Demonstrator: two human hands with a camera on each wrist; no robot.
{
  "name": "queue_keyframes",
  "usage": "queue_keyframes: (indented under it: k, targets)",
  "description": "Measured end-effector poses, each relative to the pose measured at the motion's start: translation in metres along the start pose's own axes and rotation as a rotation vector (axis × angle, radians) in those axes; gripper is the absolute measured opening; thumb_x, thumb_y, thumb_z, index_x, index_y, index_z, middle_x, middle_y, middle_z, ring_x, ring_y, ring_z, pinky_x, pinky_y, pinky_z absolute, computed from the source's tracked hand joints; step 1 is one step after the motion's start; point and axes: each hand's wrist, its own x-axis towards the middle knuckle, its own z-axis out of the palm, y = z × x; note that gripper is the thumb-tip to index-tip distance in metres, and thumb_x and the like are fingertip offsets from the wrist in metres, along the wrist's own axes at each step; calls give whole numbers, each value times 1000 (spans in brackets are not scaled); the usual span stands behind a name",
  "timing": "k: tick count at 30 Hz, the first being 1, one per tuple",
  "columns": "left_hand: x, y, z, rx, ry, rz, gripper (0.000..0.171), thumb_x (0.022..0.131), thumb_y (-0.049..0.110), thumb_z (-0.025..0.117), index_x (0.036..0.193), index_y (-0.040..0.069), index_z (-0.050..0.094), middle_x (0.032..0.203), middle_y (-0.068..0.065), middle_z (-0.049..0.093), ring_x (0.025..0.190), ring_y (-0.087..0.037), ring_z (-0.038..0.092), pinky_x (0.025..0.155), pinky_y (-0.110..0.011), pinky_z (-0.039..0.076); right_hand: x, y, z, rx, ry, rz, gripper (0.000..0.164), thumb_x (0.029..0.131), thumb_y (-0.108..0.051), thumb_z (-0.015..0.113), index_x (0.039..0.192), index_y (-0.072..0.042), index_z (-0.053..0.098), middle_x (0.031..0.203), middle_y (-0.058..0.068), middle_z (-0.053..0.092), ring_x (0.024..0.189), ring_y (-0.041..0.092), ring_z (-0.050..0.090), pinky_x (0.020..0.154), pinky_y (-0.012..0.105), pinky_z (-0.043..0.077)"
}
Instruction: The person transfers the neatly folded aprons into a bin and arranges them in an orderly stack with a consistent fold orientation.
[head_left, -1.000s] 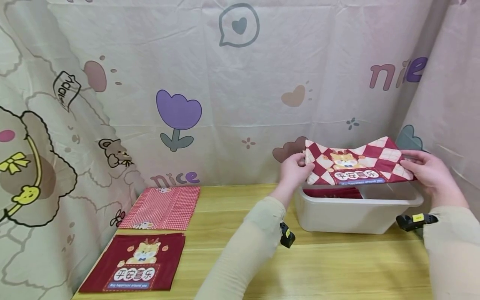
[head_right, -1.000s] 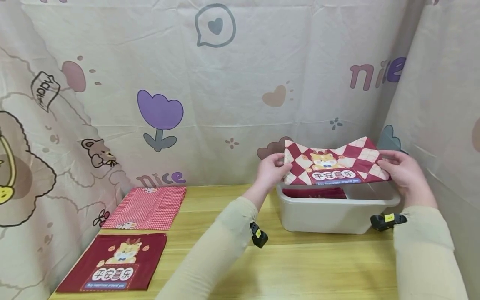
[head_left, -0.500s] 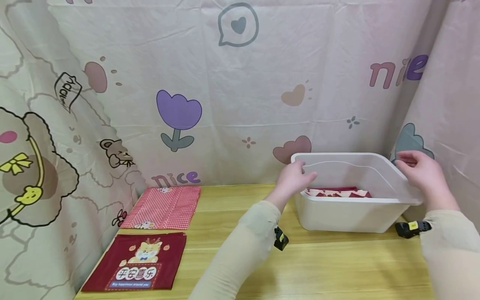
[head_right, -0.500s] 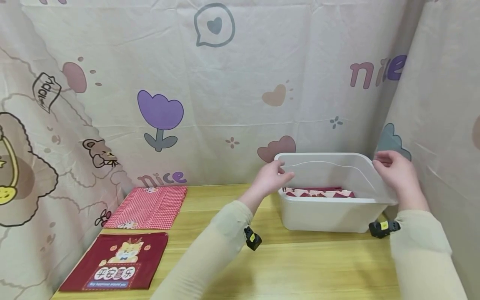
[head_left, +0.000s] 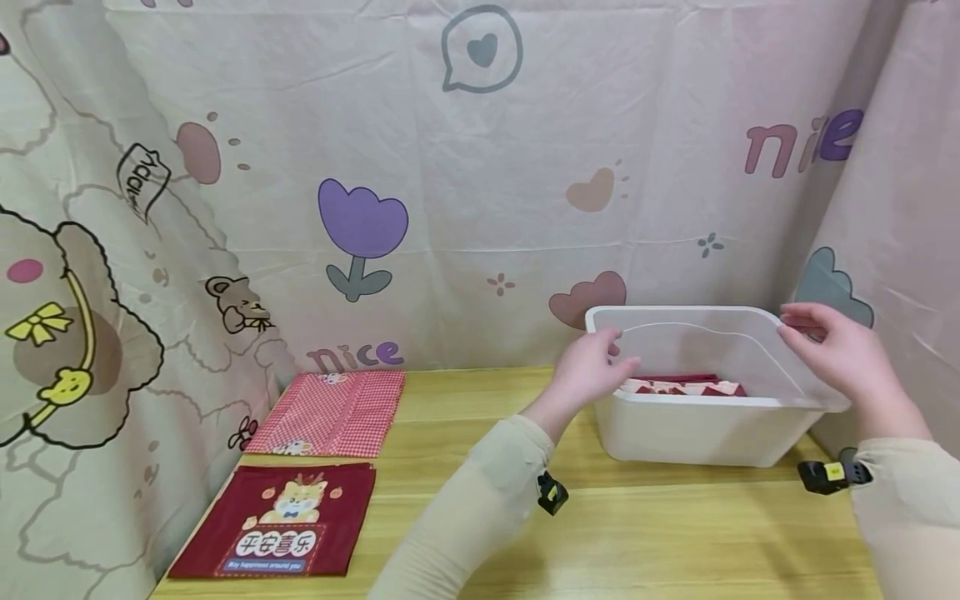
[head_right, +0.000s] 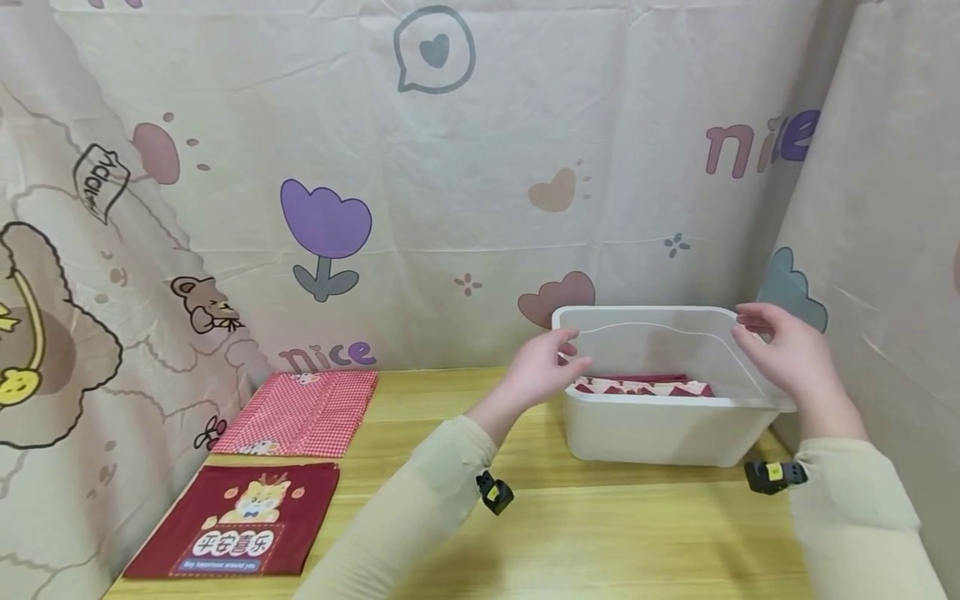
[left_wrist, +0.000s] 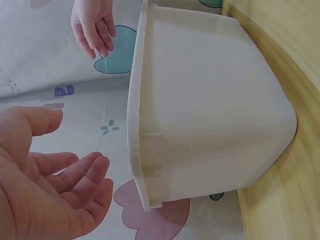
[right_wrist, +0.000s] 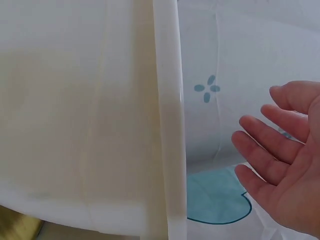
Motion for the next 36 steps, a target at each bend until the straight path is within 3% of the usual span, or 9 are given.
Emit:
queue_keyframes:
  k: [2, 4, 20, 30, 36]
  targets:
    - [-3, -2, 0, 4, -6, 22, 51, 95, 35, 64, 139, 9, 56, 117, -4, 69, 104, -12, 65, 88, -23, 48, -1, -4, 2, 8, -10, 3, 54, 103, -36, 50, 137, 6, 46, 130, 35, 50, 117, 51, 45, 91, 72, 34]
    - [-7, -5, 0, 17, -11, 42, 52, 95, 35, 64, 139, 9, 56, 116, -3, 69, 102, -11, 65, 88, -22, 48, -2, -7, 3, 9, -14, 0, 55, 103, -37, 49, 137, 5, 46, 130, 35, 50, 119, 53, 43, 91, 74, 32]
    - [-39, -19, -1, 286, 18, 165, 54, 95, 37, 63, 142, 12, 54, 126, -2, 65, 111, -17, 62, 89, -32, 52, -9, -41, 21, -9, 16, -136, 43, 101, -24, 57, 134, 3, 51, 128, 31, 55, 119, 53, 45, 91, 72, 32]
    - [-60, -39, -4, 379, 33, 186, 56, 94, 38, 66, 143, 14, 52, 135, -1, 60, 123, -18, 56, 98, -40, 48, -16, -56, 40, -15, 41, -205, 43, 98, -18, 62, 134, 2, 53, 130, 29, 55, 121, 51, 45, 95, 71, 34]
    - [-75, -54, -8, 405, 59, 186, 57, 93, 37, 68, 141, 12, 53, 133, -4, 62, 121, -22, 57, 96, -44, 49, -22, -65, 50, 2, 63, -266, 47, 94, -12, 67, 135, 3, 52, 129, 30, 55, 120, 51, 45, 95, 71, 36]
